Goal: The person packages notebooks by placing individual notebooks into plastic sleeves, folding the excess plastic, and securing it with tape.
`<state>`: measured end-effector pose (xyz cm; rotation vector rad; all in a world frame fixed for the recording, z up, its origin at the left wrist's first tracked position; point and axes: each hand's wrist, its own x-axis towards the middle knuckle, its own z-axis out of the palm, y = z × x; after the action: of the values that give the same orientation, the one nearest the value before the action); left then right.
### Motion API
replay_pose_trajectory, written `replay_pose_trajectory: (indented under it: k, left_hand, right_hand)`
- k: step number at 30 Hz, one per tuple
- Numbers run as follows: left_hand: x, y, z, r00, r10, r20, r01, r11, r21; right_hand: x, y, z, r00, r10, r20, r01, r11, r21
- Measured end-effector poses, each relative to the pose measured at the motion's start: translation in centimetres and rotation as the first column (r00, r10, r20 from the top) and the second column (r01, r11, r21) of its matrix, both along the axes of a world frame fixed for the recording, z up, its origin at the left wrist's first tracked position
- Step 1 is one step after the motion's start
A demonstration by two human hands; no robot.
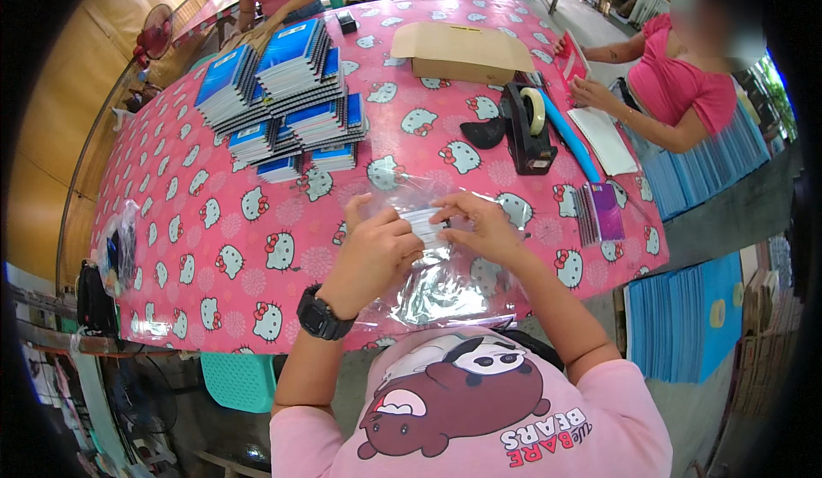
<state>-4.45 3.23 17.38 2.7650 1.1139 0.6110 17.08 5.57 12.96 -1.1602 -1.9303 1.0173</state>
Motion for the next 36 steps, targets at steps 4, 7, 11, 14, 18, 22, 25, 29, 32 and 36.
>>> replay_pose_trajectory:
  k: [4,7,11,14,18,22,25,29,32,36]
  left_hand:
    - [-2.2,-0.6,-0.5,0.933,0.049,0.356,-0.067,0.997,0.040]
    - [-4.4,-1.9,-4.8,0.683,0.350,0.641,-0.327,0.931,-0.161]
    - [-1.8,-2.9,-9.0,0.882,0.185,0.433,-0.147,0.982,-0.120]
    - [-0.7,-2.7,-9.6,0.867,0.160,0.471,-0.117,0.986,-0.119]
    - [-2.3,-2.1,-10.0,0.897,0.128,0.423,-0.075,0.987,-0.139]
    - [-1.7,-1.9,-9.0,0.935,0.077,0.347,-0.011,0.982,-0.191]
    - [-1.3,-1.3,-8.7,0.962,0.051,0.268,0.006,0.978,-0.208]
    - [-1.3,-1.3,-8.7,0.974,0.059,0.221,-0.001,0.967,-0.256]
    - [-1.2,-1.2,-8.7,0.977,0.059,0.207,0.003,0.958,-0.286]
    - [-1.1,-1.3,-8.3,0.973,0.059,0.225,0.014,0.951,-0.308]
  right_hand:
    - [-0.3,0.6,-2.1,0.991,0.067,0.112,-0.095,0.960,0.262]
    - [-0.8,0.5,-1.9,0.988,0.049,0.149,-0.089,0.956,0.279]
    - [-1.4,0.0,-2.3,0.987,0.051,0.149,-0.095,0.948,0.303]
    - [-1.3,-0.1,-2.3,0.987,0.009,0.162,-0.052,0.963,0.265]
    - [-1.2,-0.4,-2.2,0.986,0.000,0.164,-0.048,0.958,0.284]
    - [-1.4,-0.5,-1.9,0.991,0.044,0.126,-0.069,0.976,0.207]
    - [-1.2,0.1,-1.8,0.982,0.099,0.162,-0.125,0.979,0.158]
    - [-0.7,1.4,-3.6,0.976,0.063,0.208,-0.116,0.961,0.252]
    - [0.3,2.6,-4.9,0.967,0.159,-0.197,-0.197,0.962,-0.189]
    - [6.2,7.0,-7.5,0.868,-0.197,-0.455,0.102,0.969,-0.224]
